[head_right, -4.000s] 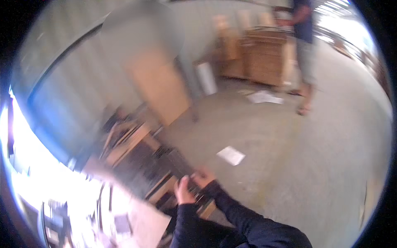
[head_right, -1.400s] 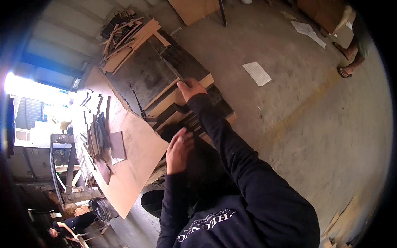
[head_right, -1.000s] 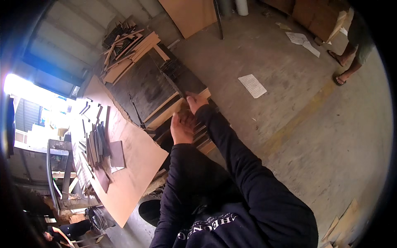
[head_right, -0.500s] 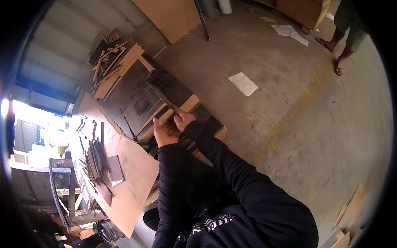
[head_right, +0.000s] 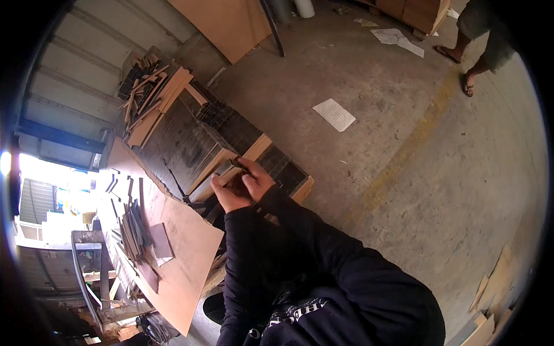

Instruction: The person sands wooden pieces by hand with a sheet of sandpaper on a worktable. They pick up individual pieces from a stack, rub them against the sandpaper, and place them into a cardboard box on the floor.

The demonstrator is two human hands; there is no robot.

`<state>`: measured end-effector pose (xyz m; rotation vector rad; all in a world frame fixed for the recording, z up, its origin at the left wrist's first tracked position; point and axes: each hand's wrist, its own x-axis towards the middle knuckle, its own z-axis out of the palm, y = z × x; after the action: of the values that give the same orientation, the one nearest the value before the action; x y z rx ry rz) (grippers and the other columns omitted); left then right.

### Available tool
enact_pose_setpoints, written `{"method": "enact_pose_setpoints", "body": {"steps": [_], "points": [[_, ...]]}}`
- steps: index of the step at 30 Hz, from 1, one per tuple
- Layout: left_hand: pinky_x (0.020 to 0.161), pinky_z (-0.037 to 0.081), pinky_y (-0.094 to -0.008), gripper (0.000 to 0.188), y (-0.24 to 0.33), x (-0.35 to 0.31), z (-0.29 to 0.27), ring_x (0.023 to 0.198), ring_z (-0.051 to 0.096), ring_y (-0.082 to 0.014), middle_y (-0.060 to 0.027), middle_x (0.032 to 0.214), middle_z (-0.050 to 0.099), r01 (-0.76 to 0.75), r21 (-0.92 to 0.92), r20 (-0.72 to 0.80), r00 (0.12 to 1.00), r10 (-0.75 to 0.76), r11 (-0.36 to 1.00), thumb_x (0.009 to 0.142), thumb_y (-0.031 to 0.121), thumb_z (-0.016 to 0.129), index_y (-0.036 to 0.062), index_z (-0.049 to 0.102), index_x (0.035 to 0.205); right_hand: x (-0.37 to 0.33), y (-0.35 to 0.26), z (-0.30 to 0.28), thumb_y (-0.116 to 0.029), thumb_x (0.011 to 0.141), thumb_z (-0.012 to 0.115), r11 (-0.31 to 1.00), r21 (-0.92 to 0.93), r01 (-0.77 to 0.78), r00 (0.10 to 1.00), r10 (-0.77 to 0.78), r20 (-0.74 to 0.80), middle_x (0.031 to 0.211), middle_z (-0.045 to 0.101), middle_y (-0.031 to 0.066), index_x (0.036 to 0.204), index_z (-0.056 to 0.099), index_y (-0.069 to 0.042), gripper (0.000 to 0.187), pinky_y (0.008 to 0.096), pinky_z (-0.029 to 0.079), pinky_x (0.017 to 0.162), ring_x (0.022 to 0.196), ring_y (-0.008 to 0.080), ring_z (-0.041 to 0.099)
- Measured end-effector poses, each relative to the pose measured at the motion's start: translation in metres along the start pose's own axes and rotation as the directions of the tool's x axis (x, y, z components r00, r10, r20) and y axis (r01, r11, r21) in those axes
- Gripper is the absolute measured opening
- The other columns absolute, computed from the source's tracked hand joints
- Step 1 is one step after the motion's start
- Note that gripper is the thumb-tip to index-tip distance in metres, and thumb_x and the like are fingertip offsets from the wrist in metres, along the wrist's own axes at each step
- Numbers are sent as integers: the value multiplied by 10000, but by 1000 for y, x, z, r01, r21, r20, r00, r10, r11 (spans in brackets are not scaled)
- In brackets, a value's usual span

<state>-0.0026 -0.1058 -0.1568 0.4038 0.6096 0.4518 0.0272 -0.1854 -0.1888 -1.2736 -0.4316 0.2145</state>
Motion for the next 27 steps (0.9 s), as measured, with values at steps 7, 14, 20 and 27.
{"method": "enact_pose_setpoints", "body": {"steps": [7,14,20,27], "points": [[689,425,-300,319,-46,-88,23,728,522,-162,-15,761,537,11,286,-60,998,6,958,820,402,530,112,518,952,-17,53,-89,-366,881,402,952,237,-192,959,233,-160,1146,503,88,1192,432,-55,441,381,401,889,1039,241,502],[582,351,-227,236,77,-151,-22,620,420,-114,26,712,453,17,506,-46,999,7,863,825,304,542,107,524,955,-59,32,-188,-480,855,376,839,412,-355,671,536,-513,1195,502,35,1181,474,-136,484,370,369,849,1014,212,494],[587,504,-282,344,311,-141,-82,800,570,-166,-49,904,561,-351,936,337,873,354,-25,821,319,526,44,567,1023,-40,33,-131,-406,865,428,887,348,-302,821,428,-377,1057,574,23,1101,533,-124,383,309,419,748,877,165,543],[899,374,-325,778,358,-117,-37,1012,504,-333,-209,1239,455,95,925,182,738,650,-367,753,490,591,-78,381,1242,44,5,-32,-281,881,486,984,138,-115,991,123,-51,1064,582,79,1127,519,-19,361,267,443,818,944,153,554]]}}
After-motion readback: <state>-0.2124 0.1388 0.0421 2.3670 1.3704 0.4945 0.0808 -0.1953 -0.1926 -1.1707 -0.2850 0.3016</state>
